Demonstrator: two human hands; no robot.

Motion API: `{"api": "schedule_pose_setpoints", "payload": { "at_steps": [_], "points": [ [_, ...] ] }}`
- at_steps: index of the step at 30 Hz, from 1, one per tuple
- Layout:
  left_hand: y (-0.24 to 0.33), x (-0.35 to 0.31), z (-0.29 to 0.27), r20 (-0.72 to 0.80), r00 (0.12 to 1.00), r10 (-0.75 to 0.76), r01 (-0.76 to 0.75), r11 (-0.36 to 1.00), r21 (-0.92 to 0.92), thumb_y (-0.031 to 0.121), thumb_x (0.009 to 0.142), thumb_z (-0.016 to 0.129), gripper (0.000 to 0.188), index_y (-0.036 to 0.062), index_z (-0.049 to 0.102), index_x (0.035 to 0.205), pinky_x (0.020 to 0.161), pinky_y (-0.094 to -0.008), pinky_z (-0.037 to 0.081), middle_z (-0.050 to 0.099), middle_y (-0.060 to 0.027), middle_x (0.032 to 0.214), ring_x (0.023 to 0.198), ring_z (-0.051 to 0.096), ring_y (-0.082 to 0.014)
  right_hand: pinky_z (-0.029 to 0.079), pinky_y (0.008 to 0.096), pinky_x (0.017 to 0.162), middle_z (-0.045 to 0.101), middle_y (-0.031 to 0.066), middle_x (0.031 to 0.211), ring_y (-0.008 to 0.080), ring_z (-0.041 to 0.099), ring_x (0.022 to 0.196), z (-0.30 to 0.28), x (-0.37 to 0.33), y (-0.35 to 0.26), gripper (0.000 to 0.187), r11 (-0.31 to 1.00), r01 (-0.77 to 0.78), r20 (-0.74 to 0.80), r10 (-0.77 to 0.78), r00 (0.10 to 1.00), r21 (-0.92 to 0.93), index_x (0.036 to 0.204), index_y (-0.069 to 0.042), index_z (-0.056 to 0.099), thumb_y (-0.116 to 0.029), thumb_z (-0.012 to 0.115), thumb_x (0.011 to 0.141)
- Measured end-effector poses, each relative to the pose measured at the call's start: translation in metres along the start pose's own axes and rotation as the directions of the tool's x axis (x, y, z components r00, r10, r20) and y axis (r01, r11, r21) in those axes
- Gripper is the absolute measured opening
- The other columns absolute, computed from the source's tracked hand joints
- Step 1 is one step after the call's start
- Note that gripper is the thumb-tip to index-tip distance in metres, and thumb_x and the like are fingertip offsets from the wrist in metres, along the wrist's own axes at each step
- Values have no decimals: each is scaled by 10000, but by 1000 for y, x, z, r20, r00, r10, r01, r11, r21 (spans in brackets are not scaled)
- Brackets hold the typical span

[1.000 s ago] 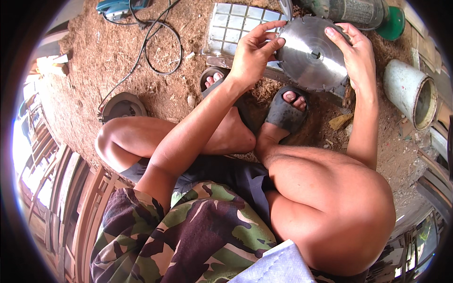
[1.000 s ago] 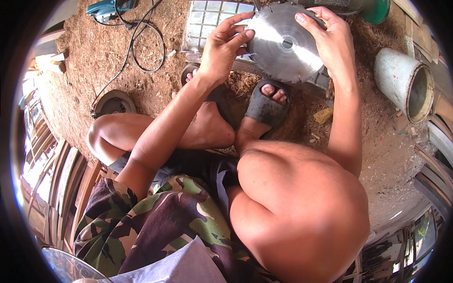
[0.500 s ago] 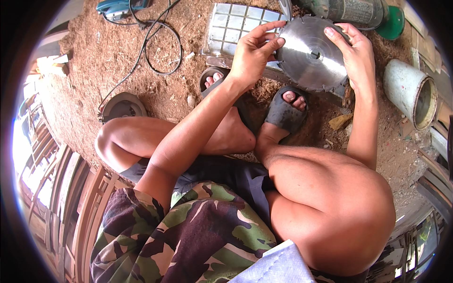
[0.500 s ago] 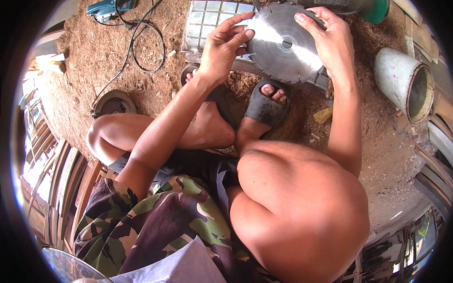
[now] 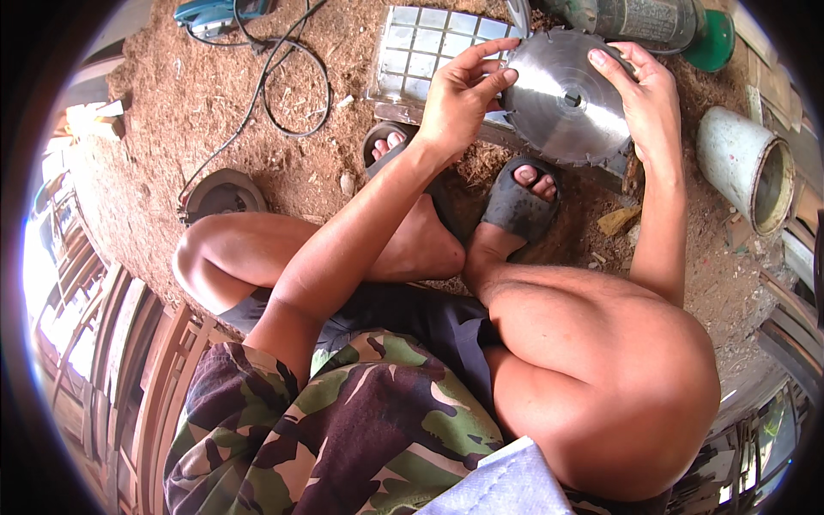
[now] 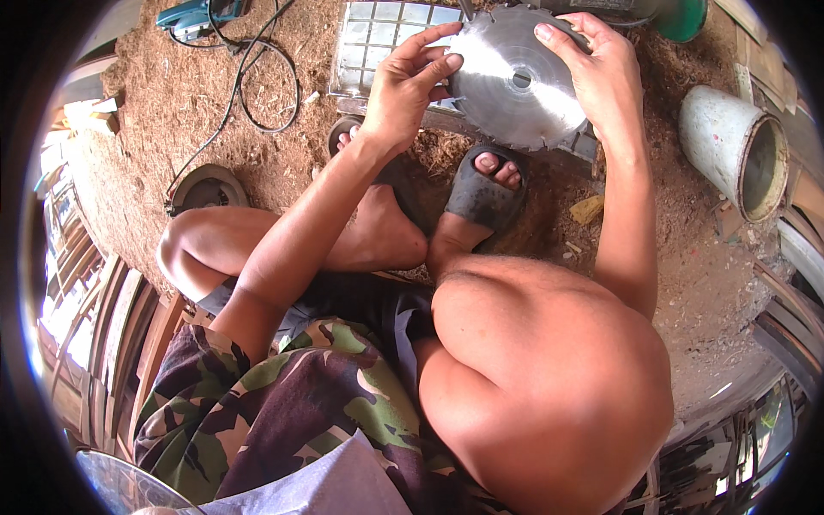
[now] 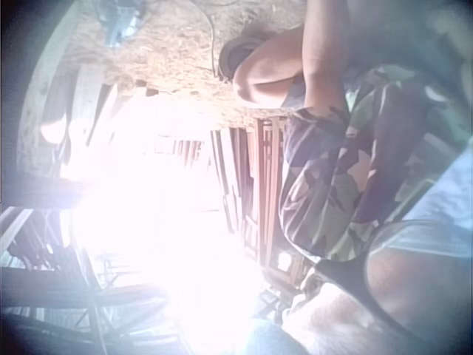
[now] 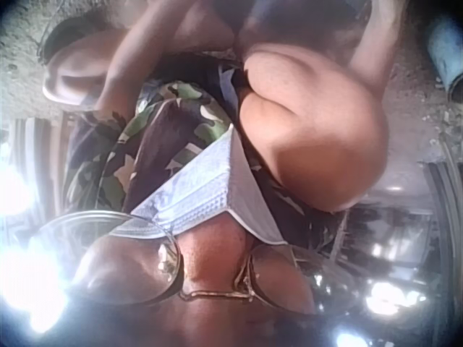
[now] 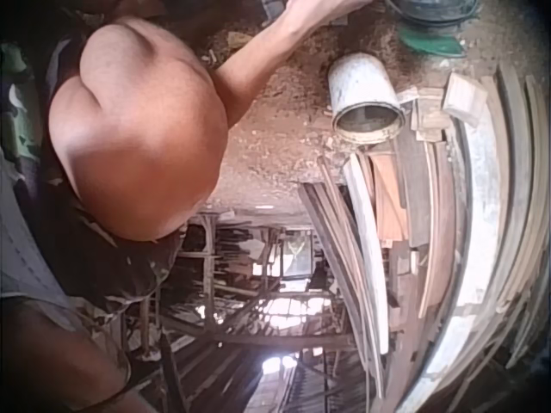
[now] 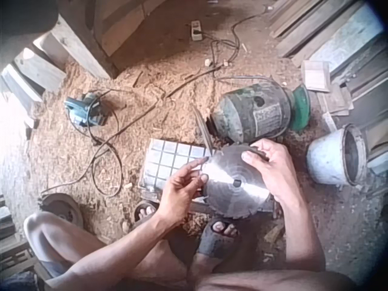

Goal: The person applies a substance from a container onto a circular saw blade by hand and rubs the blade surfaces.

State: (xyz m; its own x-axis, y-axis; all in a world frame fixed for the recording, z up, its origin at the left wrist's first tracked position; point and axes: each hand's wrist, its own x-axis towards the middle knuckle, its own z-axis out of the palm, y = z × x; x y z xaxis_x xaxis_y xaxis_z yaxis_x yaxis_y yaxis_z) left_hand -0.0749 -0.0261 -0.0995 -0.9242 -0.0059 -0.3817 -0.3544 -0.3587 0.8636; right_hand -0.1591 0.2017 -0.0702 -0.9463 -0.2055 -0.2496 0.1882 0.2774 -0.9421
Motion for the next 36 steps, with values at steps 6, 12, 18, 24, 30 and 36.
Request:
{"api": "schedule_pose_setpoints", "payload": {
  "at_steps": [6,12,18,24,30,36],
  "points": [
    [0,0,1,-2,1000,3,-3,1000,-2,52,995,684,380,109,656,1370,702,-207,546,714,26,947,835,635,-36,482,235,840,738,19,997,60,626,898,1,0,0,263,1000,-1,-11,1,1000,-4,1106,12,710,-193,771,952],
    [0,1,0,-9,1000,1,-1,1000,7,59,993,691,375,113,663,1364,683,-202,525,707,37,934,822,623,-30,480,238,841,735,22,999,64,624,903,1,0,-1,267,1000,4,-2,-4,1000,-1,1109,16,708,-191,771,953],
    [-2,2,-1,-14,1000,10,-9,999,33,63,994,692,372,118,668,1361,669,-200,503,698,48,913,805,604,-22,480,240,843,735,29,1005,69,625,908,1,1,1,279,1000,-12,-2,12,1000,-4,1115,17,706,-198,775,952],
    [0,1,0,-14,1000,-6,6,1000,17,63,994,691,378,120,667,1367,675,-202,506,694,49,910,807,602,-25,480,239,853,737,31,1011,70,630,913,0,1,2,285,1000,-15,2,15,1000,8,1124,17,706,-197,777,950],
    [0,0,1,-17,1000,1,0,1000,26,65,996,690,374,119,668,1365,678,-203,511,690,52,906,802,603,-29,480,236,856,739,29,1016,68,632,917,1,1,2,282,1000,-16,1,16,1000,22,1127,18,705,-192,774,952],
    [-1,1,0,-21,1000,-4,4,1000,22,60,993,693,373,120,671,1360,680,-207,521,681,57,889,797,597,-22,480,232,848,741,29,1020,67,633,911,1,1,4,281,1000,-25,1,25,1000,9,1129,20,704,-189,772,953]
  ]
}}
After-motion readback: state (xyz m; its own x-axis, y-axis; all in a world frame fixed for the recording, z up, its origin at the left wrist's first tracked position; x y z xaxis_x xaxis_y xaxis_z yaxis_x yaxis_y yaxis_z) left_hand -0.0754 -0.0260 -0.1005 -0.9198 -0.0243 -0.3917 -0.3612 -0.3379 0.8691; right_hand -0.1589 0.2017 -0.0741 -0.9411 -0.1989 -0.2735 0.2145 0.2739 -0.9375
